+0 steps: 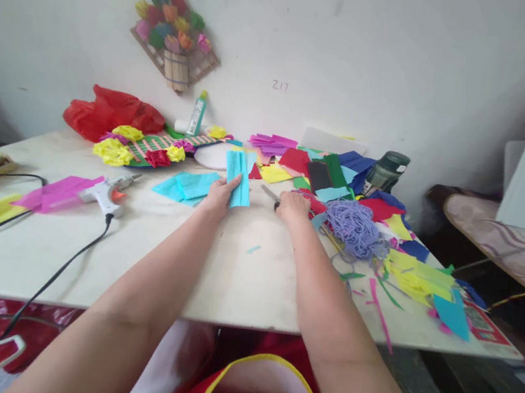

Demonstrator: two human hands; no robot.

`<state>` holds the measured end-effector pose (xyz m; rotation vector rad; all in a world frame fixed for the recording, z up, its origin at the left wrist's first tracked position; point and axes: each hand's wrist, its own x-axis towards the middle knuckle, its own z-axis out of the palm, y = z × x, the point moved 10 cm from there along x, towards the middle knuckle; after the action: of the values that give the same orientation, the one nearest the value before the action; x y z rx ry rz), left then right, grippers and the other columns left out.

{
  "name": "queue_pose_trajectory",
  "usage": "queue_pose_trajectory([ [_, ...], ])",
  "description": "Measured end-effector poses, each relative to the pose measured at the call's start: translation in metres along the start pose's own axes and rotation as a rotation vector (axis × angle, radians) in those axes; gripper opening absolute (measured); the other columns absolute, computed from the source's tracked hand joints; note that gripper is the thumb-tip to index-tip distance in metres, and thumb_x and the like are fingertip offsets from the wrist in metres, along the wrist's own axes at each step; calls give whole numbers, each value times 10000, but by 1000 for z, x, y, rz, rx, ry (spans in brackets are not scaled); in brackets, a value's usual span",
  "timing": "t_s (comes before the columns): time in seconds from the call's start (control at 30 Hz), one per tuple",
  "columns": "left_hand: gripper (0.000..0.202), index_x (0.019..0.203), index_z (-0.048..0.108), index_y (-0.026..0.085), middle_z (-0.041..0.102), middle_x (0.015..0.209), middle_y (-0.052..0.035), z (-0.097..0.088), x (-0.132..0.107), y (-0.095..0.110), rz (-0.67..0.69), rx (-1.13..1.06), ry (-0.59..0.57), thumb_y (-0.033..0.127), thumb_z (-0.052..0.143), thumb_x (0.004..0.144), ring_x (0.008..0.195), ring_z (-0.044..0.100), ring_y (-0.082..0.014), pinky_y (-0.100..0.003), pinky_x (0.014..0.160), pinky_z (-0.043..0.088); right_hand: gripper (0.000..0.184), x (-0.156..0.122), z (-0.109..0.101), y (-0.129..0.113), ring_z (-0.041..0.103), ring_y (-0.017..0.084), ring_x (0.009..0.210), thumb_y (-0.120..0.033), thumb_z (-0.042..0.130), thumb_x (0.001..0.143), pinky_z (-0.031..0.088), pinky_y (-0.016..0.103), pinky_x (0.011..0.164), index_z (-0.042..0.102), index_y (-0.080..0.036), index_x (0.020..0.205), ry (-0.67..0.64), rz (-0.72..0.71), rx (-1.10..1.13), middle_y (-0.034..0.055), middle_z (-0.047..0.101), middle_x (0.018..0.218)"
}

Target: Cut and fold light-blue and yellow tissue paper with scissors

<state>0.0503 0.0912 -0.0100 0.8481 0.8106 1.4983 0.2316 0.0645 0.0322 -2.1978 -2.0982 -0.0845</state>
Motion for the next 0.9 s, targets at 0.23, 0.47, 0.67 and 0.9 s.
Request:
queue_pose_trajectory([
  [0.23,284,866,630,94,681,692,-63,-10,4,4,40,-98,93,296,715,686,660,658,-170,-278,622,545,286,-1,-14,9,612,277,956,-278,547,763,447,345,757,692,-184,990,144,47,199,135,677,1001],
  [0.47,219,848,616,98,683,720,-65,-12,5,3,35,-215,122,281,666,740,670,660,-169,-329,710,551,240,4,0,-11,582,127,589,-328,609,737,430,219,513,683,-178,909,49,-141,917,26,665,723],
  [0.67,170,866,609,101,683,760,-68,-16,5,-2,-7,-303,188,255,616,793,743,666,-173,-327,762,538,268,-3,17,-32,494,56,418,-379,666,697,333,154,357,637,-168,861,-225,-237,1111,-31,581,619],
  [0.9,188,934,622,109,682,786,-70,-18,8,-7,-33,-373,207,241,619,801,777,668,-176,-308,787,524,243,-10,27,-43,505,46,413,-375,659,734,351,145,340,600,-163,837,-375,-286,1080,-26,573,625],
])
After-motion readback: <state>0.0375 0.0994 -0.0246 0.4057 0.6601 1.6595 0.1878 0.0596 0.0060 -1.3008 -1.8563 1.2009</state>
